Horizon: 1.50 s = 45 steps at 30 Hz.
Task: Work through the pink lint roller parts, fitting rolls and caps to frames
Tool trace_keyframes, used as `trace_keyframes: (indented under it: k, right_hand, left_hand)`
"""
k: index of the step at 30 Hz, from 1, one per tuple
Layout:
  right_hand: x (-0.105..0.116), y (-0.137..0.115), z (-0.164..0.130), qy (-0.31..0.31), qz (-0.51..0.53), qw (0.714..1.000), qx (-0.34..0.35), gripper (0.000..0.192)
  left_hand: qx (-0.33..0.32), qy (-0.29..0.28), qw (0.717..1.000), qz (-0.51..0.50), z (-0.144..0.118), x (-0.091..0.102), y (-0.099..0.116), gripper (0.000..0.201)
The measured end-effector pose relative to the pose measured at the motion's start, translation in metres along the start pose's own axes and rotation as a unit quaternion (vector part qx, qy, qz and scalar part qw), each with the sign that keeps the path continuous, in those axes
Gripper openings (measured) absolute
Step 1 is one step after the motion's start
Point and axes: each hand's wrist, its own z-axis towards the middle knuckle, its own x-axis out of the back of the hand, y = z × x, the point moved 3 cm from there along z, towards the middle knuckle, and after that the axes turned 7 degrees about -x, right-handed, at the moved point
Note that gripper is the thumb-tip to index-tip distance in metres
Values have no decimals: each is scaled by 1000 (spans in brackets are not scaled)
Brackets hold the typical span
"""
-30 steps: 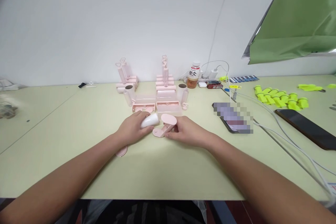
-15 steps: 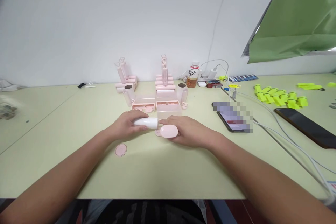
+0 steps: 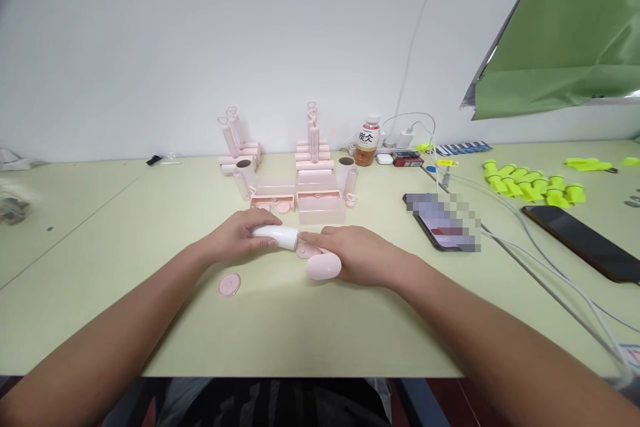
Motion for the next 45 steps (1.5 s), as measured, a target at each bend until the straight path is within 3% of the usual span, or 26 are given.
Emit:
trace_keyframes:
  k: [6, 11, 22, 29, 32, 36, 41, 45]
  right_hand:
    - [-1, 0, 3, -15, -46, 999, -7, 44]
    - [1, 3, 6, -7, -56, 998, -14, 34]
    - [-3, 14, 3, -5, -50, 996, -67, 47]
    - [8, 22, -4, 46, -17, 996, -77, 26]
    - [14, 24, -7, 77, 10, 994, -72, 25]
    - [20, 20, -9, 73, 50, 995, -41, 21]
    - [19, 0, -13, 45, 51, 997, 27, 15]
    - [8, -24, -17, 14, 48, 995, 87, 32]
  left_hand:
    - [36, -32, 998, -44, 1, -3, -2, 34]
    - [64, -48, 993, -91, 2, -6, -5, 37]
    - [85, -29, 995, -45, -1, 5, -10, 35]
    - [101, 12, 994, -25, -7, 22, -16, 39]
    - [99, 59, 993, -27, -8, 25, -16, 48]
    - [96, 117, 989, -6, -6, 23, -12, 59]
    - [64, 184, 981, 9, 8, 25, 7, 41]
    - [-9, 186, 982, 29, 47, 30, 38, 36]
